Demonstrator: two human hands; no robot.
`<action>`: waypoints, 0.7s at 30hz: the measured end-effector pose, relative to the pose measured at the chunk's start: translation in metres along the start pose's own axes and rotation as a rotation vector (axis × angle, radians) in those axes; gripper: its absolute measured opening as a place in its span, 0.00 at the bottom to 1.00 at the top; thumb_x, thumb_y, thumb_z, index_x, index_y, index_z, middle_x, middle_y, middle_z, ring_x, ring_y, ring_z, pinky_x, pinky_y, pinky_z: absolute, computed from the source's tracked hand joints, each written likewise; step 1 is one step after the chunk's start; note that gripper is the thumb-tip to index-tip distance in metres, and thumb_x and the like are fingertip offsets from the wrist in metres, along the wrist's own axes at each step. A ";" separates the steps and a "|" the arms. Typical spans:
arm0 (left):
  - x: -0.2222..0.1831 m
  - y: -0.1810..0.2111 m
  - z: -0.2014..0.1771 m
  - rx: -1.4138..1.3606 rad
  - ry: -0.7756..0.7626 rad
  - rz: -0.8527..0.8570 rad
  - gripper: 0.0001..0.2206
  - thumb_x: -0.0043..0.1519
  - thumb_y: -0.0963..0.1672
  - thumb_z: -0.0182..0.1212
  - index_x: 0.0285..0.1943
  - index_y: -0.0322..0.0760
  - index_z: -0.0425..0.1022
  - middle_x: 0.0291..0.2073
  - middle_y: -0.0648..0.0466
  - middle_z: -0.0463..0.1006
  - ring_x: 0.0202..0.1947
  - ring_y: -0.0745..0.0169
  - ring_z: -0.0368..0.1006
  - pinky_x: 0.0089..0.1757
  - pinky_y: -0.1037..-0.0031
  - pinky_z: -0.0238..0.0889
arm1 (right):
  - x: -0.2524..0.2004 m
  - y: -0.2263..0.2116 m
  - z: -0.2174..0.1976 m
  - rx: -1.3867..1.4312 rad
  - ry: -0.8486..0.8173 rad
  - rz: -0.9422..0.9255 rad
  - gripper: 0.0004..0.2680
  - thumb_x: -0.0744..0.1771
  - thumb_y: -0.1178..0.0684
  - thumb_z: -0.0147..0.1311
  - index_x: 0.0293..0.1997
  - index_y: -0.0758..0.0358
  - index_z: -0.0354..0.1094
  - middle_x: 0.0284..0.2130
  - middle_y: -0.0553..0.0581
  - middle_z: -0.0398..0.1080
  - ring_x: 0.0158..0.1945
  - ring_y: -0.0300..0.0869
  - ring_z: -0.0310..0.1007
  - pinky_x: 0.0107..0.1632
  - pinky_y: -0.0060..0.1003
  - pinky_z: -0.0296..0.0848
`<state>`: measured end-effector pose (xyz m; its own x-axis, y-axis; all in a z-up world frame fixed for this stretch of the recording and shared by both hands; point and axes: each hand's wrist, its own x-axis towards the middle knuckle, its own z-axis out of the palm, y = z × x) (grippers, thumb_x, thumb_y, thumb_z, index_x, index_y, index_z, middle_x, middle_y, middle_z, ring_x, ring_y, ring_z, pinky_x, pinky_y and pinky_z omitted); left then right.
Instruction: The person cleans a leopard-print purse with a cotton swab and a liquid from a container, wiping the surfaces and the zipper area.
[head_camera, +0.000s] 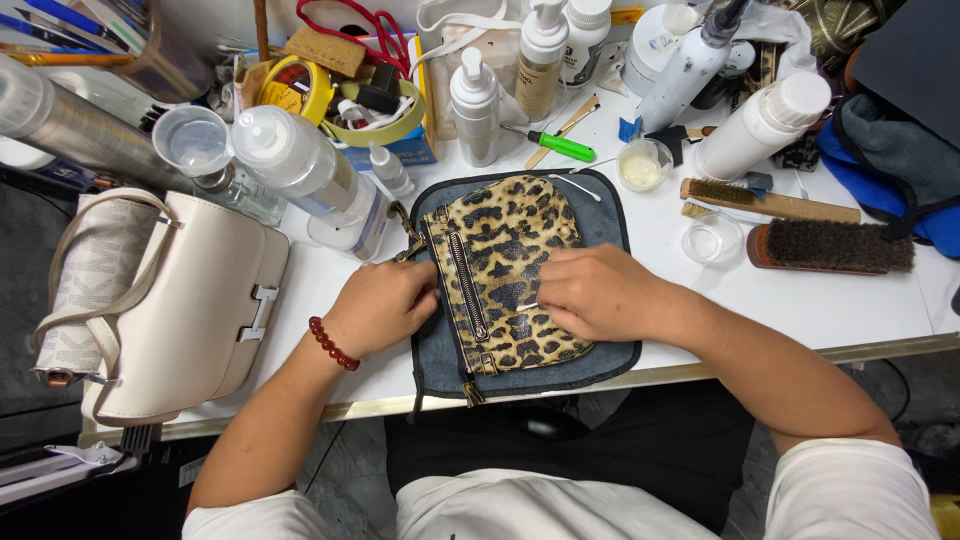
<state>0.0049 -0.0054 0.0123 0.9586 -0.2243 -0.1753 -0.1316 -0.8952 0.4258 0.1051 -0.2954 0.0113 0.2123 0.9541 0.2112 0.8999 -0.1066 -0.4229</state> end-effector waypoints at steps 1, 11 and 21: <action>0.000 0.000 -0.001 0.004 0.005 0.003 0.08 0.60 0.45 0.58 0.38 0.35 0.77 0.30 0.46 0.82 0.31 0.43 0.79 0.37 0.57 0.71 | 0.001 -0.005 -0.001 -0.006 0.004 -0.001 0.02 0.60 0.58 0.60 0.27 0.63 0.72 0.25 0.51 0.70 0.33 0.45 0.72 0.31 0.40 0.72; -0.002 0.001 0.002 0.006 0.020 0.031 0.07 0.59 0.44 0.58 0.38 0.35 0.75 0.29 0.47 0.81 0.33 0.44 0.79 0.37 0.55 0.70 | -0.003 -0.010 0.001 0.060 -0.038 -0.057 0.02 0.59 0.58 0.60 0.27 0.62 0.72 0.24 0.53 0.69 0.34 0.46 0.73 0.34 0.41 0.73; -0.002 -0.001 0.004 0.017 0.048 0.050 0.07 0.58 0.44 0.59 0.37 0.36 0.76 0.29 0.47 0.81 0.33 0.43 0.78 0.36 0.55 0.70 | -0.003 -0.013 0.000 0.114 -0.071 -0.158 0.02 0.59 0.58 0.61 0.28 0.61 0.72 0.24 0.52 0.68 0.34 0.46 0.72 0.34 0.41 0.73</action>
<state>0.0021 -0.0053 0.0084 0.9617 -0.2507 -0.1110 -0.1838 -0.8899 0.4175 0.0929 -0.2974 0.0164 0.0408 0.9743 0.2217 0.8699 0.0745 -0.4876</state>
